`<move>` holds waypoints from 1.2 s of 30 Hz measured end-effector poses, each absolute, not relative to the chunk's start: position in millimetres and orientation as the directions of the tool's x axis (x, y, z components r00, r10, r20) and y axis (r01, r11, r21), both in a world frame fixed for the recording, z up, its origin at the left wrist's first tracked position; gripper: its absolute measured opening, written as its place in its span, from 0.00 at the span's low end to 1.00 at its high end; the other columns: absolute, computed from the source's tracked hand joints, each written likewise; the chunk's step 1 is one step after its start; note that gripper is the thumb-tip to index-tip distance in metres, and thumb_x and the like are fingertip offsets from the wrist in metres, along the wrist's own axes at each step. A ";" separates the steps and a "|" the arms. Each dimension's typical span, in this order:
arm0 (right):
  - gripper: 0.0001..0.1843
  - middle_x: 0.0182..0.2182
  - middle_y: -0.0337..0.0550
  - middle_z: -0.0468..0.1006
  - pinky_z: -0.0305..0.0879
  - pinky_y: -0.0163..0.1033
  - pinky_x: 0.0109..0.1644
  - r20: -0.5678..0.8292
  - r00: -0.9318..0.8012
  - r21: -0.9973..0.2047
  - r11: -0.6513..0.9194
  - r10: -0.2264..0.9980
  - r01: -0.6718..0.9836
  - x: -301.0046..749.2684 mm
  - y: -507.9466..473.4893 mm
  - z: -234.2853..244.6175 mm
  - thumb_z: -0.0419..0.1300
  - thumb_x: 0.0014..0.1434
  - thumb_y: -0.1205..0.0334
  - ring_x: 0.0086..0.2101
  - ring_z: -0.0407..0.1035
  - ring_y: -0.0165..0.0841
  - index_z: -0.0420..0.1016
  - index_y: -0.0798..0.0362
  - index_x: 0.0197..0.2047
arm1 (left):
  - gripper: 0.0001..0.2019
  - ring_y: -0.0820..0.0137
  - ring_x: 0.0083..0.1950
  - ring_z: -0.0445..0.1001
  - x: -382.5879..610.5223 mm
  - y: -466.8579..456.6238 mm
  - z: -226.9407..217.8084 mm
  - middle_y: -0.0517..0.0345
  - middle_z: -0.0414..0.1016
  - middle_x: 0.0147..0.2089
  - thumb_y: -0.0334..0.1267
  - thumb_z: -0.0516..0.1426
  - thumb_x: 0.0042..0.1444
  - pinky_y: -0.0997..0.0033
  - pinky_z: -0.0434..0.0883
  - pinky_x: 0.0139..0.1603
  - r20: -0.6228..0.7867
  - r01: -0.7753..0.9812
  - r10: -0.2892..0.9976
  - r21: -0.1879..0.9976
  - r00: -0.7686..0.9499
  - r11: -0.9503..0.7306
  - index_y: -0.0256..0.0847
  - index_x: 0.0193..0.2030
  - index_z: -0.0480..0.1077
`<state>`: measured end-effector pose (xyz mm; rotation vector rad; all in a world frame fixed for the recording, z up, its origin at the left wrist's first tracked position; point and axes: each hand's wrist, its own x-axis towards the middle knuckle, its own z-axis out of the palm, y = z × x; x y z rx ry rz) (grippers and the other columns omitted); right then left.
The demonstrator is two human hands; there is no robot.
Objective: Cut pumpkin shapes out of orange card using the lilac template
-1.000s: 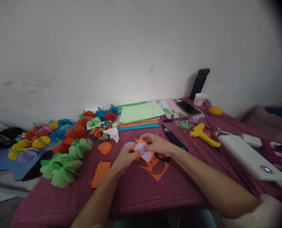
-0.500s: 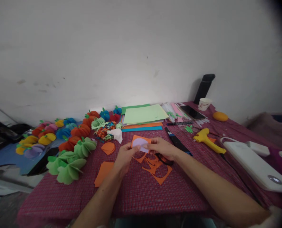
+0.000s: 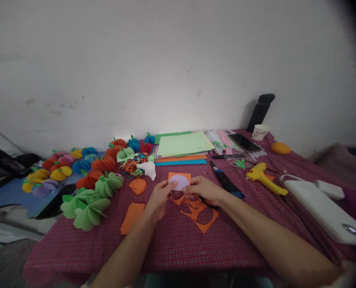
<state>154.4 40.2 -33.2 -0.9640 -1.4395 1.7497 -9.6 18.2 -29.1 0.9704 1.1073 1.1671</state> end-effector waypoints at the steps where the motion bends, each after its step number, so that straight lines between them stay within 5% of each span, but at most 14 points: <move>1: 0.08 0.15 0.35 0.71 0.54 0.29 0.23 -0.141 -0.507 -0.983 -0.183 0.850 -0.035 154.9 40.1 -31.8 0.64 0.43 0.61 0.17 0.59 0.22 0.74 0.59 0.22 | 0.14 0.75 0.25 0.67 -10.4 17.9 -27.5 0.54 0.74 0.27 0.44 0.62 0.41 0.76 0.59 0.26 -0.161 -0.203 0.985 0.964 0.064 0.171 0.33 0.30 0.72; 9: 0.07 0.16 0.38 0.74 0.53 0.27 0.20 -0.248 -0.551 -0.959 -0.284 0.797 0.021 159.5 41.0 -32.4 0.64 0.42 0.63 0.16 0.62 0.22 0.73 0.59 0.22 | 0.17 0.70 0.30 0.71 -9.8 13.7 -17.4 0.50 0.76 0.30 0.44 0.61 0.42 0.72 0.64 0.33 -0.220 -0.219 0.947 0.937 0.236 0.272 0.32 0.35 0.74; 20: 0.06 0.15 0.37 0.72 0.53 0.26 0.18 -0.282 -0.555 -0.951 -0.306 0.783 0.052 158.5 40.7 -29.1 0.63 0.43 0.65 0.15 0.61 0.21 0.74 0.60 0.23 | 0.26 0.72 0.25 0.68 -5.5 13.6 -21.1 0.48 0.75 0.28 0.55 0.51 0.50 0.74 0.60 0.25 -0.160 -0.185 0.977 0.965 0.138 0.185 0.29 0.32 0.74; 26: 0.06 0.14 0.36 0.72 0.53 0.25 0.17 -0.296 -0.551 -0.951 -0.293 0.781 0.095 159.1 41.3 -28.7 0.62 0.42 0.65 0.15 0.61 0.20 0.73 0.60 0.20 | 0.18 0.72 0.28 0.69 -6.4 13.9 -21.7 0.51 0.75 0.29 0.44 0.63 0.40 0.72 0.64 0.31 -0.202 -0.176 0.958 0.955 0.205 0.239 0.31 0.34 0.74; 36: 0.05 0.14 0.35 0.72 0.54 0.24 0.16 -0.307 -0.581 -0.950 -0.275 0.753 0.145 159.9 40.0 -27.0 0.62 0.41 0.65 0.15 0.63 0.21 0.73 0.60 0.22 | 0.14 0.69 0.31 0.71 -7.1 14.5 -27.1 0.51 0.76 0.29 0.39 0.64 0.39 0.71 0.65 0.36 -0.222 -0.183 0.944 0.946 0.245 0.269 0.32 0.32 0.75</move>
